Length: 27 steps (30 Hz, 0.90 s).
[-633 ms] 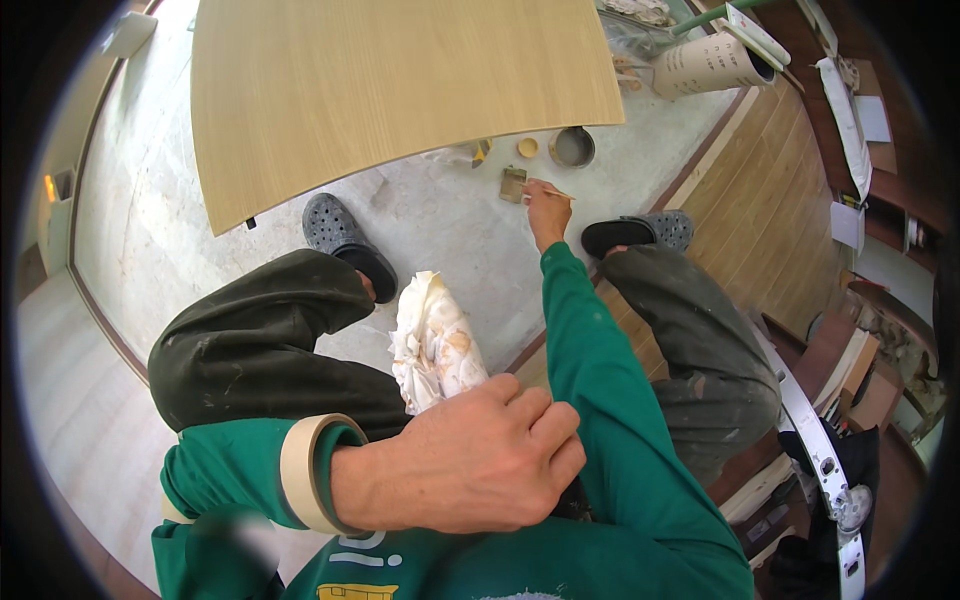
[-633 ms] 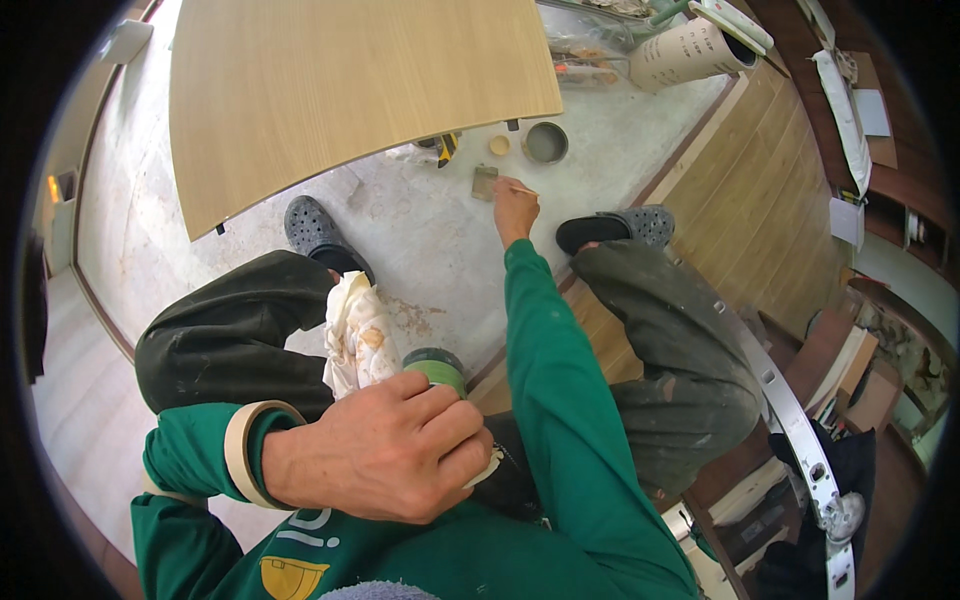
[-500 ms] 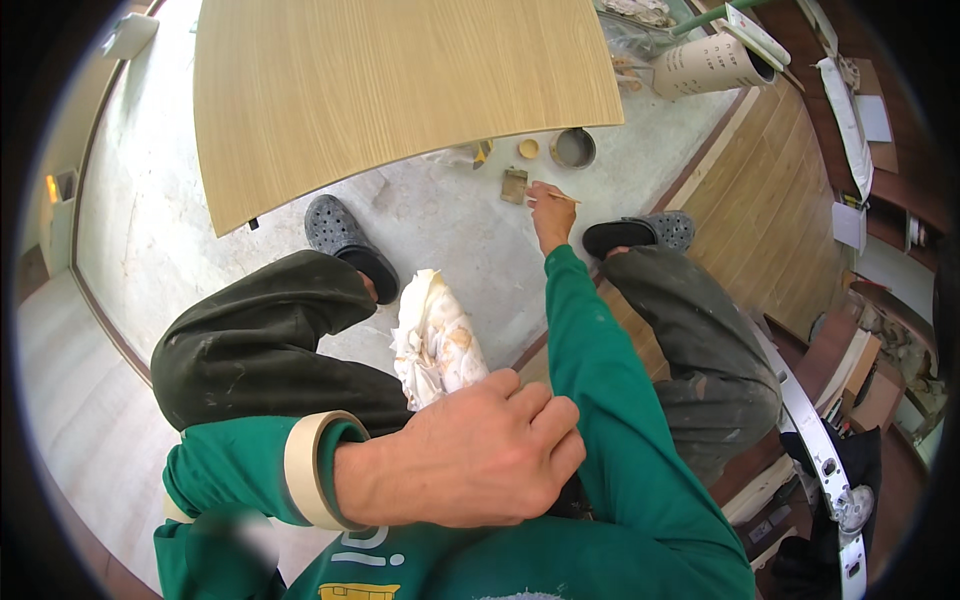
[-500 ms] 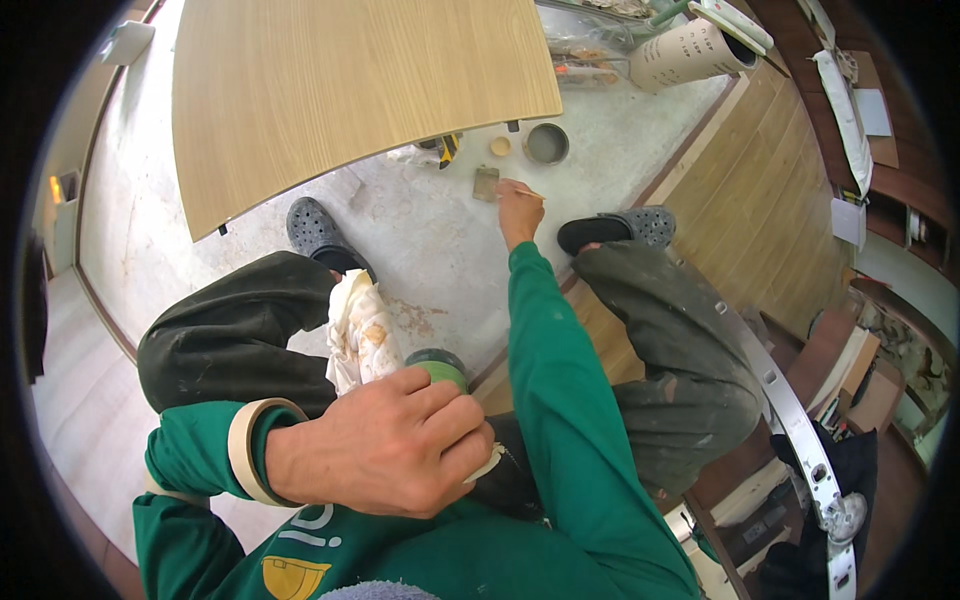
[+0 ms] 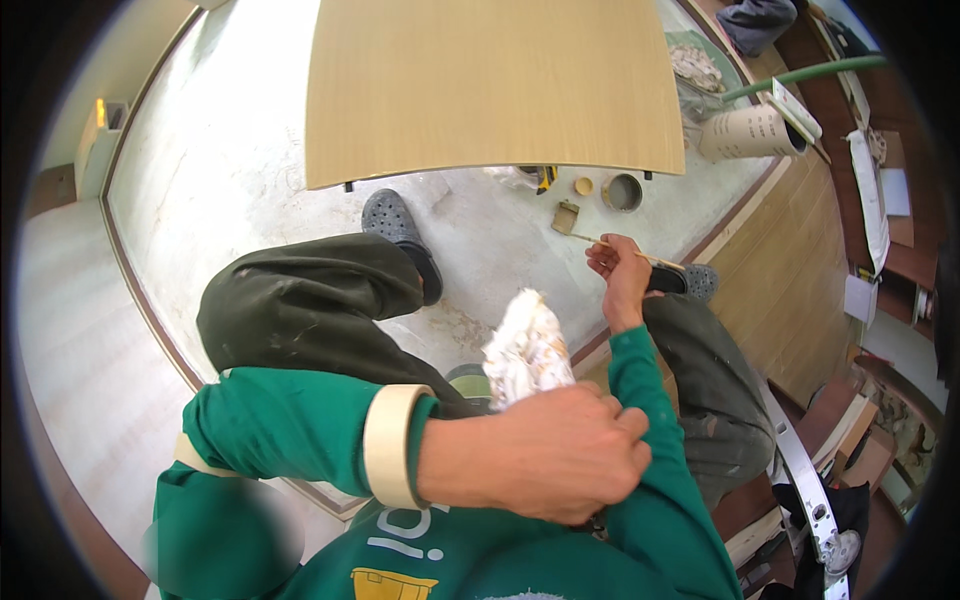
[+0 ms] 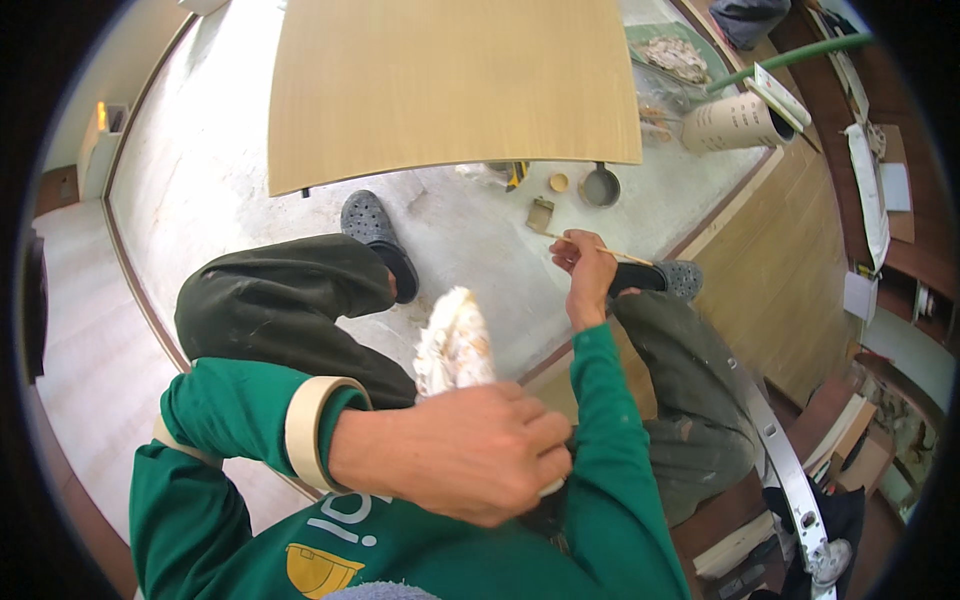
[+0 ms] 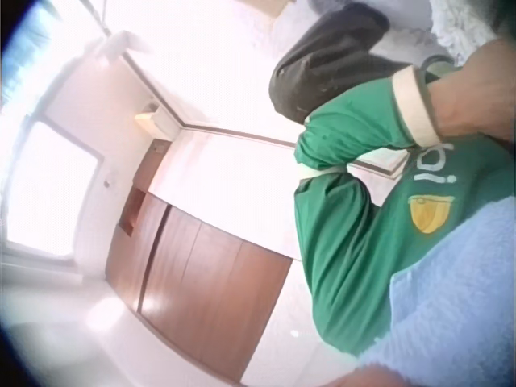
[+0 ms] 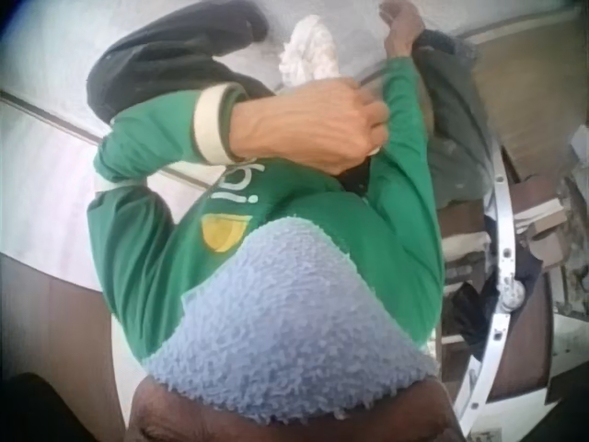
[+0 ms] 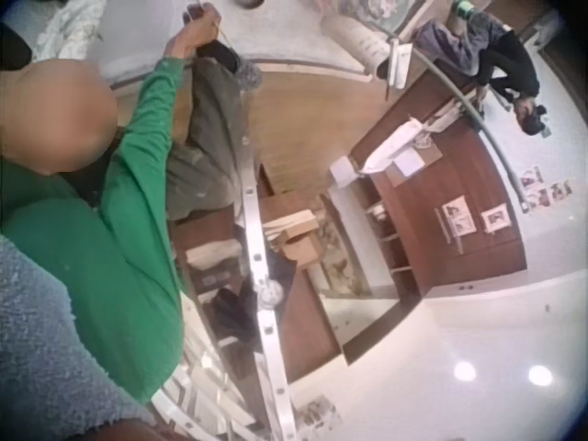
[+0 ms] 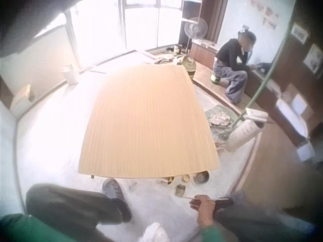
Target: The person sits on the floor and uses a small brush to apply a finish to the edges of a light-colored wooden board. They repeatedly dip the brush into a small container and wipe it on a cloth before applying the finish to the board's edges.
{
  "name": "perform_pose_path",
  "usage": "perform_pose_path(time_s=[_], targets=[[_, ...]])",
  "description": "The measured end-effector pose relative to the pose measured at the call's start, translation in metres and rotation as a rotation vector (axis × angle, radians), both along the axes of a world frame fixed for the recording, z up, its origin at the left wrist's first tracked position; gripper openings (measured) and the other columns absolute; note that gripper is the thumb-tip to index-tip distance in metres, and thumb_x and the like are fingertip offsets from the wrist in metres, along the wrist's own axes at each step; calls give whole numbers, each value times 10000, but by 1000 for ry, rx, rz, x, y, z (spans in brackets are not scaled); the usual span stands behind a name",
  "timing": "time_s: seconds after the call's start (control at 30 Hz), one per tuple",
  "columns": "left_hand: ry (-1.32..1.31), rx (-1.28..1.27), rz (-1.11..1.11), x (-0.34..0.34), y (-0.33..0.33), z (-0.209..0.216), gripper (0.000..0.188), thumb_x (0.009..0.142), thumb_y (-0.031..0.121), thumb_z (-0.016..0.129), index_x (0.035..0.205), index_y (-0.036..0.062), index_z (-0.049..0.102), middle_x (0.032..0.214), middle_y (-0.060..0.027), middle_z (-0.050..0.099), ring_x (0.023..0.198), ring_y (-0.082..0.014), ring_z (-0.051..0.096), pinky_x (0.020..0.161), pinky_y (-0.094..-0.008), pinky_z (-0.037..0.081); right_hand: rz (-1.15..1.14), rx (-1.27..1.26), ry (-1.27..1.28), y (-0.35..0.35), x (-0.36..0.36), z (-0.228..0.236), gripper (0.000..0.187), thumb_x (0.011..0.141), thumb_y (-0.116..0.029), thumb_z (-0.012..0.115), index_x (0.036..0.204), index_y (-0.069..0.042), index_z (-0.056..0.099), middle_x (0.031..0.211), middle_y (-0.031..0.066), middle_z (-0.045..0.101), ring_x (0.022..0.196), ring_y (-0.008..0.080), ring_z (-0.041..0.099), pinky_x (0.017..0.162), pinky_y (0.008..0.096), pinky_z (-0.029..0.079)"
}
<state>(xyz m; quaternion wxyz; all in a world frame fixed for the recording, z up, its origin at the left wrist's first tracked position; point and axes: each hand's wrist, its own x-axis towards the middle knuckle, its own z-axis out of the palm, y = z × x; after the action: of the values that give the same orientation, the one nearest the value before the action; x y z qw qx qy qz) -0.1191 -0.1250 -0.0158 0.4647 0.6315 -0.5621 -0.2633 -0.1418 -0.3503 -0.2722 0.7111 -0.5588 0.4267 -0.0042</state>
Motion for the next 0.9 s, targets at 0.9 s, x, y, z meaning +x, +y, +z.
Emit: perform_pose_path(time_s=[0.9], targets=[[621,-192,-7,38,33,63,172,690,126,659,752,-23,717,744,-258,687,733,-449,697,642,-508,554,602,-529,-714,162,101,151,140,855,-2,639,939,2,751,824,87,719,912,257,680,862,363,497]])
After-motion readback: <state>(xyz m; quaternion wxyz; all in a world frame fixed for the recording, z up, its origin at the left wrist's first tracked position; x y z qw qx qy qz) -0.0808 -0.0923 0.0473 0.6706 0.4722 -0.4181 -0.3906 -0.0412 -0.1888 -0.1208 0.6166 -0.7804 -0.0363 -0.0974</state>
